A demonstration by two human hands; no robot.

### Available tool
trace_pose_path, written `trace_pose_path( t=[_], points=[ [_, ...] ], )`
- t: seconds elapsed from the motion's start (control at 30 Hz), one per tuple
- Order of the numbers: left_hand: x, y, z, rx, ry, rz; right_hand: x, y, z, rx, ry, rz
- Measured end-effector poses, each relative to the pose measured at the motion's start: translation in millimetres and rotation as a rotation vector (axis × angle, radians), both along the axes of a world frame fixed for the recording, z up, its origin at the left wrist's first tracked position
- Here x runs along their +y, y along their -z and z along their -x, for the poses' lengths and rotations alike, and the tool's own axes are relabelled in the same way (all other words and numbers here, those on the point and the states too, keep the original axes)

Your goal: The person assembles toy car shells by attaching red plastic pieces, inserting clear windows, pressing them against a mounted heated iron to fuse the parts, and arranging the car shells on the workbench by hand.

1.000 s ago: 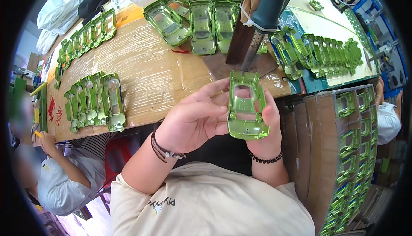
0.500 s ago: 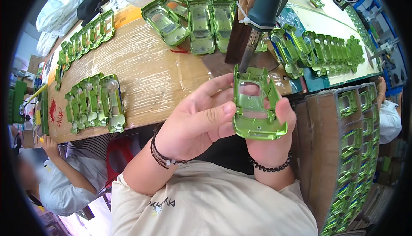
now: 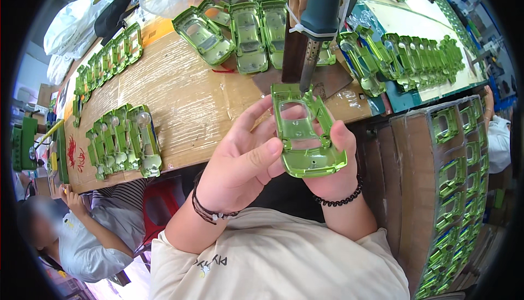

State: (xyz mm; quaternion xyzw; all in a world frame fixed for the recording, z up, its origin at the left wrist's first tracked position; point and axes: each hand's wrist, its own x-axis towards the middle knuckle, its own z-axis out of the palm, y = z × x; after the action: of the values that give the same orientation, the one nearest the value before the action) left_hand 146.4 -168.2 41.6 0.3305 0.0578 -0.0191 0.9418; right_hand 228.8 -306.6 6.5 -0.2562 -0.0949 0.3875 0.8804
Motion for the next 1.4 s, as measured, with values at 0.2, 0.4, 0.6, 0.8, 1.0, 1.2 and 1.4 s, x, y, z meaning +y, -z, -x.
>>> trace_pose_path(
  t=[0.2, 0.4, 0.6, 0.8, 1.0, 1.2, 1.4],
  points=[
    [5, 6, 6, -0.014, -0.011, -0.019, 3, -8, 6, -0.001, 0.022, 0.002],
    [1, -9, 5, 0.025, -0.039, 0.073, -1, -24, 6, 0.095, -0.075, -0.009],
    [4, -8, 2, 0.066, -0.023, 0.098, -2, -21, 3, 0.067, -0.012, 0.052],
    [-12, 31, 14, 0.064, 0.233, -0.113, -39, 16, 29, -0.041, 0.130, 0.185],
    [-33, 39, 23, 0.099, 0.325, -0.358, -61, 9, 38, -0.185, 0.306, 0.475],
    [2, 23, 44, -0.309, 0.124, -0.947, -58, 14, 26, -0.548, 0.708, 0.485],
    [50, 30, 93, -0.224, -0.183, -1.004, -52, 19, -40, -0.971, 0.854, 0.844]
  ],
)
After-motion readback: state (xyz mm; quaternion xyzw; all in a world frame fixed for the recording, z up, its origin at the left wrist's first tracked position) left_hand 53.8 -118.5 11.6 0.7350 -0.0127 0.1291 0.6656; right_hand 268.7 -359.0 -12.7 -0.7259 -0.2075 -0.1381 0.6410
